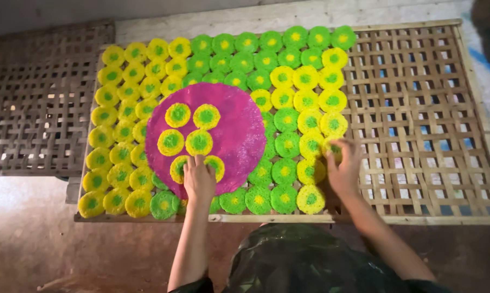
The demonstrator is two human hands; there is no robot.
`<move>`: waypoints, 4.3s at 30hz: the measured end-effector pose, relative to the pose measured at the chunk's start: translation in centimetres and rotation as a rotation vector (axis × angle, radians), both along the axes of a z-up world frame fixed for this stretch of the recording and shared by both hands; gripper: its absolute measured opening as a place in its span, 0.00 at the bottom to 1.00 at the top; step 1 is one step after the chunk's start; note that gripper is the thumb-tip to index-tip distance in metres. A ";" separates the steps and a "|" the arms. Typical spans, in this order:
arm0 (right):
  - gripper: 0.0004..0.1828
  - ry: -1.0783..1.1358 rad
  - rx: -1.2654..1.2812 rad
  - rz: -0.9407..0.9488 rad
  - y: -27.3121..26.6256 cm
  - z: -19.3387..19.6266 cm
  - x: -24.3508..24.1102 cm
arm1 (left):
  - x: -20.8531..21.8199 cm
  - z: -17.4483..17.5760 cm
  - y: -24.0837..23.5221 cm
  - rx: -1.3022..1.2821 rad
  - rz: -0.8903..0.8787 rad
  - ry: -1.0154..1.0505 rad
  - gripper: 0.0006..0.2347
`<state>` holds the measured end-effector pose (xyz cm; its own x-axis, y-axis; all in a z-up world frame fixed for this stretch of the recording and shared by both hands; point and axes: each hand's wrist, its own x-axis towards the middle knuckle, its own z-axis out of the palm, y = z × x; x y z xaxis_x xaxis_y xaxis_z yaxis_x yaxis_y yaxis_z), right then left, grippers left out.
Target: The person is picking up small yellow and green crackers from a wooden grid rack and arranging them on a large pink circular base. They also reorganize the crackers on the rack and stack the pink bases near a large metal pot.
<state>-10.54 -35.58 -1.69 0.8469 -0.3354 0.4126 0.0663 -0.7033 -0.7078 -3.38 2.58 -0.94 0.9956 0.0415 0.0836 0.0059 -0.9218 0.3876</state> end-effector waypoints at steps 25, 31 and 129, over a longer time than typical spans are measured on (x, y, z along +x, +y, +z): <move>0.16 0.415 0.598 -0.120 -2.8 -6.3 -7.0 | 7.3 0.4 1.8 0.223 -0.092 -0.145 0.30; 0.16 0.245 0.060 -0.180 -1.7 -3.8 -6.3 | 9.9 -2.7 4.5 0.140 -0.045 0.162 0.20; 0.27 0.325 1.209 0.062 -33.3 -12.0 33.2 | 15.0 -7.7 -27.9 -1.511 0.138 0.625 0.29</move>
